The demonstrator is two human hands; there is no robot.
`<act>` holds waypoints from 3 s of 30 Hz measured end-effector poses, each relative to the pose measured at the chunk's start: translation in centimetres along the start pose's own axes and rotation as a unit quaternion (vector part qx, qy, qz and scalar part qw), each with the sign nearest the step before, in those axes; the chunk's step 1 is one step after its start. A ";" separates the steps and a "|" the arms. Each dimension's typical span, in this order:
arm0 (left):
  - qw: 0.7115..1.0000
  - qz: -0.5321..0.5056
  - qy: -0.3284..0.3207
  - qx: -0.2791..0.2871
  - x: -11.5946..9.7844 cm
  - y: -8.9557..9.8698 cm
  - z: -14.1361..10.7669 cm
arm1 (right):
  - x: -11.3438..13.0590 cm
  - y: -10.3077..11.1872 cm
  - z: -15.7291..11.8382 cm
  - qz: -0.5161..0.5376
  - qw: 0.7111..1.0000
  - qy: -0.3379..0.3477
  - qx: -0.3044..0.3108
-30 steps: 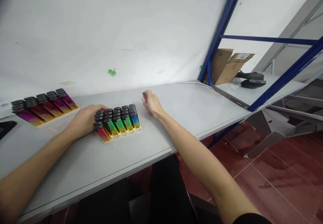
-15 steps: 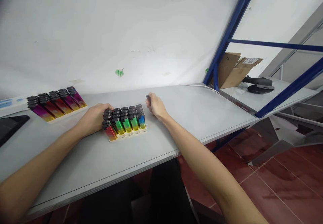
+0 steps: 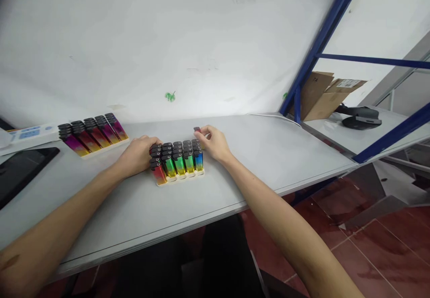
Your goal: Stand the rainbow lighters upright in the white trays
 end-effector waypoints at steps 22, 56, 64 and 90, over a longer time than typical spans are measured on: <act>1.000 -0.001 -0.031 0.002 0.0 -0.7 0.1 | 10.6 4.5 -3.3 0.013 0.975 0.202 -0.088; 0.973 -0.211 -0.021 -0.095 -0.1 -0.4 0.0 | 9.9 0.9 0.1 -0.170 0.962 0.207 0.051; 0.937 -0.333 0.064 -0.080 0.0 -0.4 0.1 | 0.3 -2.7 2.4 0.104 0.984 -0.039 0.137; 0.993 -0.049 -0.105 0.021 -0.3 -0.5 0.2 | -0.1 -1.1 1.9 0.278 0.936 -0.190 -0.102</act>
Point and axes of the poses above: each hand's wrist, its own z-axis towards the middle knuckle, its own y-axis out of the back of the hand, x = y × z, the point moved 2 cm from there along z, towards the middle knuckle, and after that the axes turned 7 degrees about y, right-handed, at the moved point
